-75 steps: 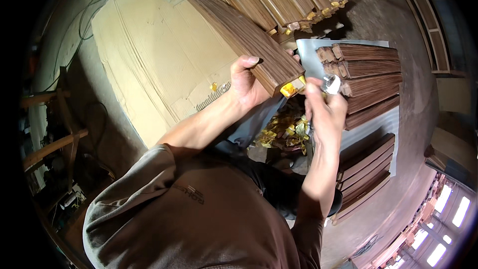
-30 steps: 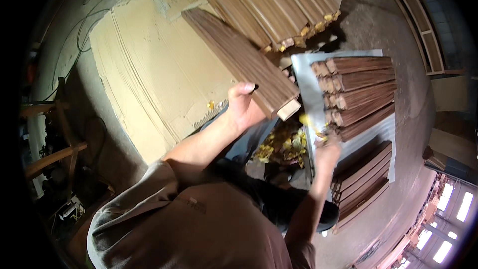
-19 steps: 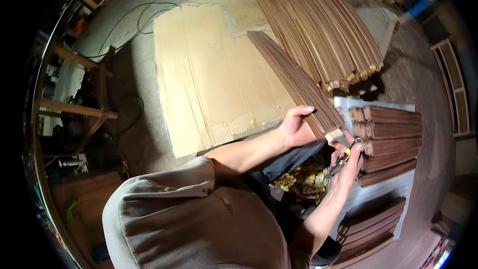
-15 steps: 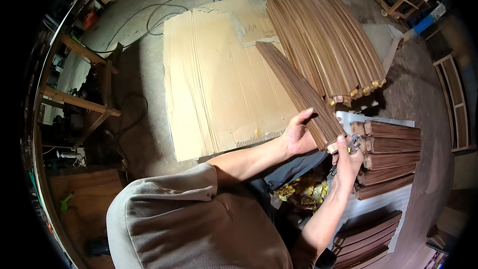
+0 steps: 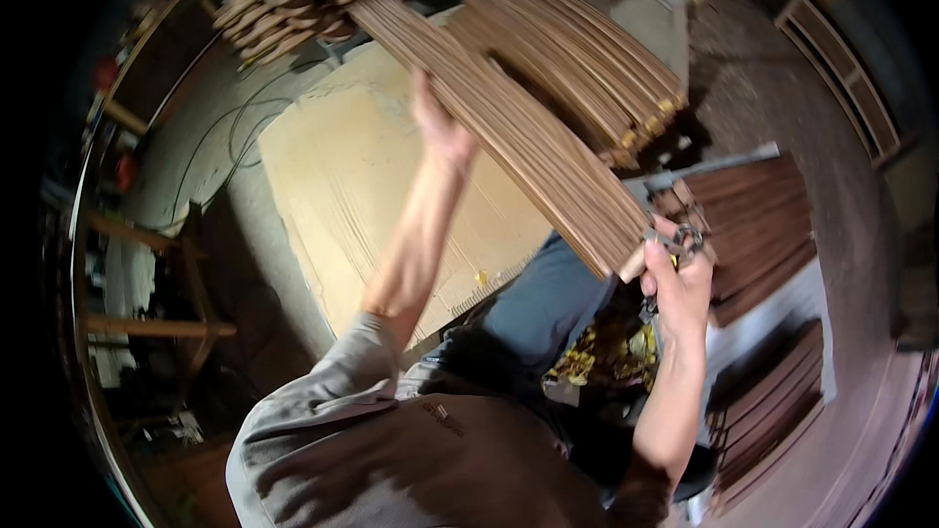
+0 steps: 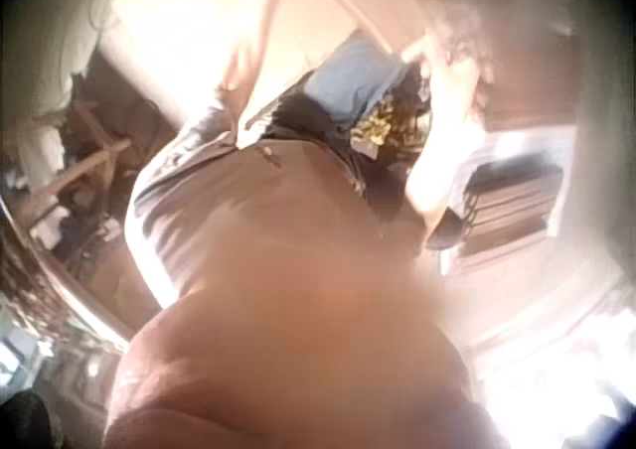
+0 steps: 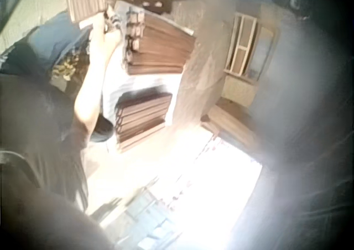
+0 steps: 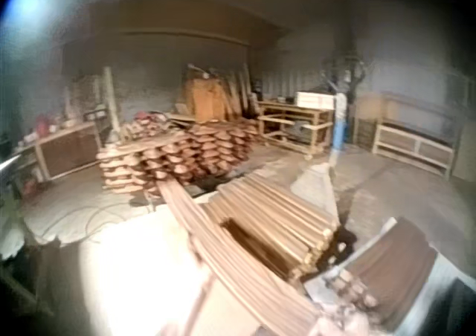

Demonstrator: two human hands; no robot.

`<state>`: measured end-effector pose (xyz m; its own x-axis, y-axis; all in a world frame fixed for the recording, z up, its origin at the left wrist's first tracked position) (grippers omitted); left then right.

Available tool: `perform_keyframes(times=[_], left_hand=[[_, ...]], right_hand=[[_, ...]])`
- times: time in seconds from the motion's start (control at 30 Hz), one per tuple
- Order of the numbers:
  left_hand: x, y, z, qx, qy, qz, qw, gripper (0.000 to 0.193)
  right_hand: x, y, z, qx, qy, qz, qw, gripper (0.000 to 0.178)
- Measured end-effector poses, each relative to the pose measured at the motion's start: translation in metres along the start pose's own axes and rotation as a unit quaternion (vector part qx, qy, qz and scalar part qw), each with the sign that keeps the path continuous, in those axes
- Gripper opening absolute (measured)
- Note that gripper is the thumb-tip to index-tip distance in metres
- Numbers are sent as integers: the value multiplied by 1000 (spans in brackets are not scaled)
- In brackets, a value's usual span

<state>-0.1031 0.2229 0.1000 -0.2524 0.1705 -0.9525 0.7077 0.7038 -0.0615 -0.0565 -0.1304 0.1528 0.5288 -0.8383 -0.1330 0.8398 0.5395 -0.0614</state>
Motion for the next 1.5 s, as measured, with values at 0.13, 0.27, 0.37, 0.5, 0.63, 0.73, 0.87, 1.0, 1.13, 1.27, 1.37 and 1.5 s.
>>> perform_keyframes(times=[0.13, 0.27, 0.37, 0.5, 0.63, 0.73, 0.87, 1.0, 1.13, 1.27, 1.37, 1.5], left_hand=[[-105, 23, -71, -189, 321, 133, 919, 53], [-173, 42, -87, -161, 518, 257, 800, 60], [-212, 13, -8, -215, 770, 304, 518, 80], [-159, 2, 78, -296, 771, 441, 351, 92], [-69, -30, 141, -231, 835, 460, 196, 85], [-19, -41, 163, -201, 834, 492, 148, 82], [38, -41, 166, -167, 832, 515, 123, 80], [73, -38, 162, -183, 835, 506, 116, 82], [100, -39, 154, -214, 846, 480, 88, 76], [115, -46, 152, -196, 877, 439, 18, 82], [67, -96, 169, -196, 861, 457, 109, 87], [76, -202, 173, 278, 651, 246, 663, 48]], right_hand=[[69, -10, -1, 53, 58, -82, 994, 43], [134, -31, 2, 90, 99, -170, 976, 43], [163, -53, 24, 126, 110, -235, 957, 48], [185, -74, 28, 172, 217, -219, 936, 67], [193, -87, -8, 132, 219, -282, 925, 70], [202, -97, -58, 61, 151, -310, 937, 59], [179, -104, -115, -3, 159, -269, 950, 39], [153, -102, -135, 2, 143, -284, 948, 35], [138, -96, -147, 8, 106, -295, 950, 28], [125, -89, -149, -7, 71, -317, 946, 26], [129, -92, -154, -3, 93, -343, 935, 29], [121, -102, -156, 12, 35, -327, 944, 37]])
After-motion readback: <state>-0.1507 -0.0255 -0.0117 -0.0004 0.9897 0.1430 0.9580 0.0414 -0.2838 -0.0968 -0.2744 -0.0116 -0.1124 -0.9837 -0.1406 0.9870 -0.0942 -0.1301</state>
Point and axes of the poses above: each hand's wrist, its own y-axis towards the middle knuckle, its own x-axis out of the back of the hand, z = x × y, the point moved 4 cm from there along y, towards the middle knuckle, and after that the axes turned 11 degrees about y, right-handed, at the moved point
